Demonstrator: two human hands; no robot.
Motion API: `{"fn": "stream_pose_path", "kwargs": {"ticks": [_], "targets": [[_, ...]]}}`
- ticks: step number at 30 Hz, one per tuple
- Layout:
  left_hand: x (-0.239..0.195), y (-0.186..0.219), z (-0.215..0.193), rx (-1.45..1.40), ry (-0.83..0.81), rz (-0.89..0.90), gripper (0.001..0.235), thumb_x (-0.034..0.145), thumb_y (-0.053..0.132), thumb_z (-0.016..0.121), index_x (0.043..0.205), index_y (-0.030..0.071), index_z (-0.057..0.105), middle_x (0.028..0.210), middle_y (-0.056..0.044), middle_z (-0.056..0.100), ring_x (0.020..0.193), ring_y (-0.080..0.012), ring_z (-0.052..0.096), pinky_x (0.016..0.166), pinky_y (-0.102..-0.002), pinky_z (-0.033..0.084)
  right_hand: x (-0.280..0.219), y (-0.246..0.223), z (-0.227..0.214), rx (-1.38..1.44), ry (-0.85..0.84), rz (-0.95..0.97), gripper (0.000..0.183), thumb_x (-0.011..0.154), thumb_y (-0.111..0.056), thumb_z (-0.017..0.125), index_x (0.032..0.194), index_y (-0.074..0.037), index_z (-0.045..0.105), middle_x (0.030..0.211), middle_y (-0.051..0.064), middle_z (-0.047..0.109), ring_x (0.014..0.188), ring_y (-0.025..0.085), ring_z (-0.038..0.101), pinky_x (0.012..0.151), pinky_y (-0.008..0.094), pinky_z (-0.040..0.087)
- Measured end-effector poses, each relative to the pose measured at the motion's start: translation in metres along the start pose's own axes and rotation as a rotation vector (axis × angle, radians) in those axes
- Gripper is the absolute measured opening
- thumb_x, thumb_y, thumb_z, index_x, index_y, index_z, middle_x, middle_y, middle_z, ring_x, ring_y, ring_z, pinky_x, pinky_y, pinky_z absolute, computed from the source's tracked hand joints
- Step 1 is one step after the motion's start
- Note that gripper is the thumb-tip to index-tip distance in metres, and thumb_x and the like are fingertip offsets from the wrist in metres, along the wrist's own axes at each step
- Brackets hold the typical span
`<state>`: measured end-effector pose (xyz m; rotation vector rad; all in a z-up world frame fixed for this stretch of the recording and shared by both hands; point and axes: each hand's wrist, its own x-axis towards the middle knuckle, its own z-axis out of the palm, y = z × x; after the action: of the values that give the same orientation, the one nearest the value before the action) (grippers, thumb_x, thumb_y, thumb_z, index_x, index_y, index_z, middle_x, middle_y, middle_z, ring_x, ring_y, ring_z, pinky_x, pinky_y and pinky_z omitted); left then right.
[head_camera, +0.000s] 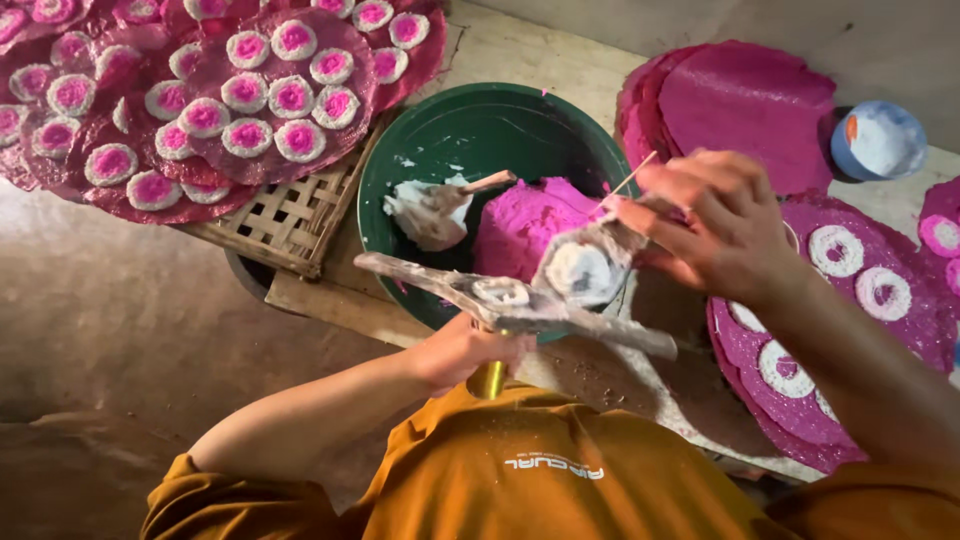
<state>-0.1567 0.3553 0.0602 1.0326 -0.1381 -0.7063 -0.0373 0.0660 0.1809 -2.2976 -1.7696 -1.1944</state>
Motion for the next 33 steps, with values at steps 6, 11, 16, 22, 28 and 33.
{"fn": "stream_pose_path", "kwargs": {"ticks": [6,11,16,22,28,33], "targets": [[-0.009,0.000,-0.028,0.182,0.164,0.092,0.031,0.081,-0.004,0.065,0.112,0.003,0.064,0.090,-0.004,0.067,0.076,-0.0145,0.066,0.067,-0.033,0.054,0.024,-0.052,-0.025,0.258,0.174,0.186,0.028,0.088,-0.018,0.089,0.110,-0.027,0.075,0.136,0.009,0.045,0.127,0.028,0.039,0.102,0.041,0.044],[-0.017,0.017,-0.030,0.279,0.147,0.119,0.036,0.081,-0.004,0.063,0.116,0.004,0.066,0.091,0.001,0.065,0.083,-0.0085,0.062,0.071,-0.028,0.053,0.034,-0.063,-0.035,0.238,-0.007,0.136,0.036,0.083,0.003,0.079,0.100,-0.028,0.080,0.129,0.006,0.052,0.123,0.031,0.041,0.100,0.046,0.044],[-0.018,0.018,-0.036,0.312,0.145,0.188,0.030,0.083,-0.005,0.064,0.112,0.002,0.066,0.089,0.001,0.060,0.083,-0.0078,0.055,0.070,-0.027,0.049,0.039,-0.065,-0.030,0.275,0.021,0.200,0.043,0.089,0.005,0.074,0.113,-0.030,0.080,0.130,0.007,0.049,0.128,0.030,0.038,0.104,0.044,0.043],[-0.019,0.021,-0.041,0.239,0.140,0.043,0.042,0.080,-0.004,0.062,0.120,0.006,0.070,0.077,-0.002,0.064,0.069,-0.0108,0.061,0.062,-0.028,0.050,0.036,-0.064,-0.021,0.156,-0.046,0.122,0.041,0.085,0.007,0.069,0.104,-0.028,0.081,0.126,0.003,0.058,0.124,0.028,0.042,0.102,0.049,0.040],[-0.021,0.022,-0.046,0.217,0.174,0.019,0.038,0.082,-0.002,0.066,0.119,0.003,0.068,0.080,-0.004,0.066,0.069,-0.0119,0.062,0.062,-0.029,0.052,0.042,-0.067,-0.015,0.324,-0.017,0.260,0.041,0.086,0.006,0.066,0.107,-0.026,0.079,0.130,0.006,0.051,0.125,0.028,0.041,0.102,0.045,0.040],[-0.018,0.014,-0.068,0.255,0.336,0.031,0.026,0.083,-0.003,0.067,0.109,0.000,0.070,0.083,-0.006,0.069,0.075,-0.0161,0.067,0.065,-0.031,0.054,0.047,-0.065,0.007,0.527,-0.013,0.394,0.046,0.088,0.004,0.060,0.122,-0.025,0.067,0.138,0.007,0.049,0.130,0.030,0.044,0.104,0.048,0.044]]}}
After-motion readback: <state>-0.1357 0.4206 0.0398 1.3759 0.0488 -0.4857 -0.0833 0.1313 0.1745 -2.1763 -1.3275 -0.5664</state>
